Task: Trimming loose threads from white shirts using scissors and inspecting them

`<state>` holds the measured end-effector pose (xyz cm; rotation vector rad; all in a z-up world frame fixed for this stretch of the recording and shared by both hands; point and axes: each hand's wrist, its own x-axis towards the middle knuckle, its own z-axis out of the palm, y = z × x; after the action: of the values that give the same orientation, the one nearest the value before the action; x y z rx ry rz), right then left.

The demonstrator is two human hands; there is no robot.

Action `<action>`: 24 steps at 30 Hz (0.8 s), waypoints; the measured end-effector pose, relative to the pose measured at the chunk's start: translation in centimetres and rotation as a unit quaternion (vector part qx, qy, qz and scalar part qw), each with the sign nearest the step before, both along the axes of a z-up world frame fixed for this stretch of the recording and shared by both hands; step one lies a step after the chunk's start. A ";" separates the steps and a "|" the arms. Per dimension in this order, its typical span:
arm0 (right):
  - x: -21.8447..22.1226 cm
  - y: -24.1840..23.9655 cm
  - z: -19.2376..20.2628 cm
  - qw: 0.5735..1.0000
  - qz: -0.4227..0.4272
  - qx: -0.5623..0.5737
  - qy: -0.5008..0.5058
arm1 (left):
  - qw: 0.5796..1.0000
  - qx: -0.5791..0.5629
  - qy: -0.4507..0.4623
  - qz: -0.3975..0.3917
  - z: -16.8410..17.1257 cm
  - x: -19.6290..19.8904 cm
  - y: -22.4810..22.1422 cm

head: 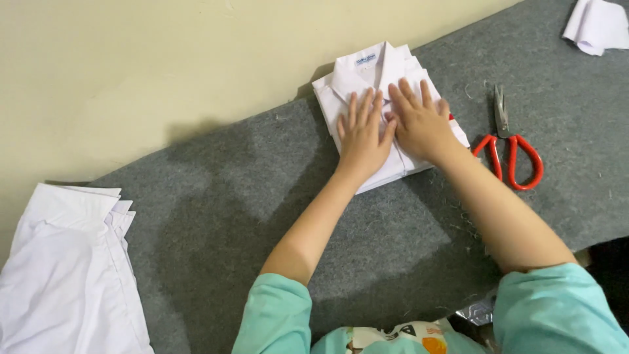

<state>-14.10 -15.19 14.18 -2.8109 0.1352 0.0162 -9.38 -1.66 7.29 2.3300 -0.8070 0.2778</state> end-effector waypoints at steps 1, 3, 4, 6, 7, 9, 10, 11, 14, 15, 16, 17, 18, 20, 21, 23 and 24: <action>-0.1 -0.2 -0.8 1.000 -0.003 0.000 -0.001 | 1.000 0.000 -0.001 -0.003 -0.6 -0.5 0.0; -0.4 -0.6 -2.4 1.000 -0.005 0.011 0.026 | 0.996 0.084 0.036 -0.016 -1.9 -1.5 0.0; -0.4 -0.9 -2.9 1.000 -0.008 0.011 0.026 | 0.996 0.085 0.035 -0.019 -2.5 -1.5 -0.1; 0.0 -1.3 -3.9 1.000 -0.009 0.007 0.007 | 0.996 0.085 0.034 -0.008 -3.5 -1.0 -0.2; -0.6 -1.3 -3.6 1.000 -0.014 0.011 0.008 | 0.995 0.090 0.034 -0.013 -2.5 -2.1 -0.1; -1.5 -1.6 -2.8 0.996 -0.066 0.020 -0.063 | 0.993 0.082 0.084 -0.008 -0.4 -3.7 -0.1; -2.1 -2.1 -3.3 0.995 -0.070 0.020 -0.065 | 0.993 0.082 0.082 -0.011 -0.7 -4.5 -0.2; -3.1 -2.5 -4.0 0.994 -0.079 0.010 -0.071 | 0.995 0.085 0.024 -0.035 -1.2 -5.7 -0.2; -4.5 -3.7 -8.1 0.985 -0.061 -0.048 -0.152 | 0.984 0.132 -0.113 -0.024 -3.2 -7.4 -0.4; -4.9 -4.1 -9.9 0.969 -0.030 -0.096 -0.228 | 0.965 0.175 -0.193 0.013 -4.1 -8.0 -0.4; -5.0 -4.1 -10.3 0.971 -0.029 -0.095 -0.220 | 0.967 0.176 -0.186 0.012 -4.3 -8.2 -0.2; -4.7 -4.2 -10.5 0.970 -0.025 -0.100 -0.222 | 0.958 0.201 -0.201 0.025 -4.2 -8.1 -0.2; -4.4 -4.3 -10.6 0.969 -0.022 -0.105 -0.224 | 0.949 0.225 -0.217 0.038 -4.1 -8.1 0.0; -5.1 -2.7 -6.6 0.989 -0.047 -0.056 -0.125 | 0.967 0.186 -0.172 0.006 -5.5 -8.2 0.5; -5.1 -1.9 -4.4 0.997 -0.076 -0.007 -0.029 | 0.980 0.144 -0.133 -0.029 -6.1 -8.0 0.7; -6.0 0.0 -3.9 0.994 -0.071 -0.011 -0.085 | 0.982 0.151 -0.093 -0.072 -5.7 -9.6 3.4; -6.4 1.0 -3.6 0.987 -0.073 -0.011 -0.142 | 0.978 0.159 -0.055 -0.122 -5.6 -10.4 4.8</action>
<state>-20.49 -14.14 10.54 -2.7805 0.2730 -0.4205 -19.74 3.12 1.73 2.4899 -1.2601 0.1820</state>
